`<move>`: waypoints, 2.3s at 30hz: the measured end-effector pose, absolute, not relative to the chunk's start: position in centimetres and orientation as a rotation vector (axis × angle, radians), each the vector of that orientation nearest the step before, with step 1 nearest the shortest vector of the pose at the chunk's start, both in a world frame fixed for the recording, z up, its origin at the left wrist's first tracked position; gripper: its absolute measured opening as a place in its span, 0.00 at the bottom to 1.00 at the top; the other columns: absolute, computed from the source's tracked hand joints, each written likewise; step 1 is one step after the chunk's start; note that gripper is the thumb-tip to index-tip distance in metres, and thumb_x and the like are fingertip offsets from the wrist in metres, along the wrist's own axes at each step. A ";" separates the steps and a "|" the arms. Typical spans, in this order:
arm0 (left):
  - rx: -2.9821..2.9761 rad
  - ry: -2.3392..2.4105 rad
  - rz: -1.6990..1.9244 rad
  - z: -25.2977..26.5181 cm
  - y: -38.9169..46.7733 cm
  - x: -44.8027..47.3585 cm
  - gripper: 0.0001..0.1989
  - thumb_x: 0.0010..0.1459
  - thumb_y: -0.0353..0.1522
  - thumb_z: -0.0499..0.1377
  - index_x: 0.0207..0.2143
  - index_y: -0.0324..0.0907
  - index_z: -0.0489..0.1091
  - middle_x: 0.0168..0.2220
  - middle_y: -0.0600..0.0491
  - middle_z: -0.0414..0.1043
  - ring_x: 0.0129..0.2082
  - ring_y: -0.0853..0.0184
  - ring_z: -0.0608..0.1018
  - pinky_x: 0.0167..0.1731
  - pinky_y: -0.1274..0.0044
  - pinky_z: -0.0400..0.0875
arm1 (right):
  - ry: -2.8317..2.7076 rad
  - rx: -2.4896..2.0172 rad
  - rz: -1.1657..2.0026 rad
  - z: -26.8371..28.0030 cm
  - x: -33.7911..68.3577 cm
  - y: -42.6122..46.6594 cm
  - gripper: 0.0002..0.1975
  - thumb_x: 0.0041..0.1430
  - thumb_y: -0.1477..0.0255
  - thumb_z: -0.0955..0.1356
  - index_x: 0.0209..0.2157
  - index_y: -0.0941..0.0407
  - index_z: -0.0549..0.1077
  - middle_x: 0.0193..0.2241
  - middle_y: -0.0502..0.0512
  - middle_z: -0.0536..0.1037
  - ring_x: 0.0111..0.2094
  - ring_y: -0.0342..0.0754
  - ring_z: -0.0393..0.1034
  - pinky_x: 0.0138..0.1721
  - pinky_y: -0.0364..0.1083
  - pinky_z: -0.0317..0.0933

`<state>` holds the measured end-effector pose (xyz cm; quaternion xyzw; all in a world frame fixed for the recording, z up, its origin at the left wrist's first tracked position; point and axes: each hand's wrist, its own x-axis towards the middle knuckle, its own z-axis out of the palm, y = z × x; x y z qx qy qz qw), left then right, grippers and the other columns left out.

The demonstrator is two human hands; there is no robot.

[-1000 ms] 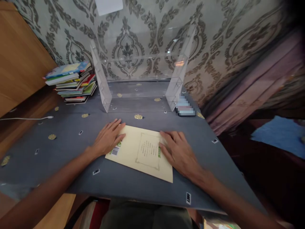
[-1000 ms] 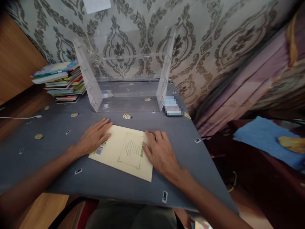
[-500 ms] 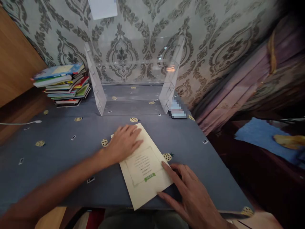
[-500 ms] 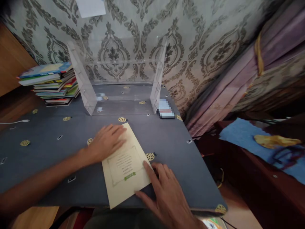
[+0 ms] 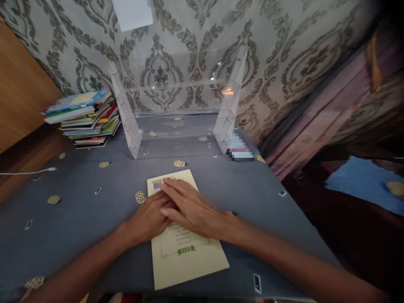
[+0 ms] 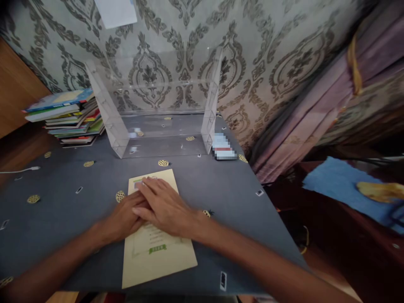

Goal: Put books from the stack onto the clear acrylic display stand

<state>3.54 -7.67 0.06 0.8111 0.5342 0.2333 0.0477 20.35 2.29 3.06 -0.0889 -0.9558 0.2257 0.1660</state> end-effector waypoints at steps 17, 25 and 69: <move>2.531 1.763 0.646 0.1 -7.6 2.2 0.18 0.70 0.31 0.48 0.59 0.43 0.68 0.60 0.49 0.71 0.61 0.65 0.72 0.63 0.64 0.67 | -2.774 -0.436 0.493 -1.1 21.7 6.9 0.24 0.71 0.69 0.57 0.65 0.60 0.62 0.67 0.65 0.63 0.70 0.55 0.51 0.67 0.63 0.53; 2.289 2.100 0.631 0.1 -7.4 -1.2 0.20 0.70 0.35 0.49 0.59 0.42 0.69 0.60 0.47 0.71 0.61 0.59 0.73 0.63 0.61 0.67 | -2.793 -0.468 0.439 -1.1 21.4 6.6 0.24 0.71 0.69 0.56 0.64 0.60 0.63 0.67 0.64 0.62 0.70 0.55 0.51 0.67 0.63 0.51; 2.432 2.106 0.747 -0.5 -5.7 -0.4 0.16 0.69 0.32 0.50 0.54 0.43 0.71 0.45 0.46 0.71 0.46 0.61 0.73 0.46 0.67 0.74 | -2.824 -0.223 0.274 0.5 32.3 -4.9 0.32 0.60 0.61 0.71 0.64 0.54 0.66 0.64 0.62 0.68 0.63 0.62 0.63 0.58 0.61 0.65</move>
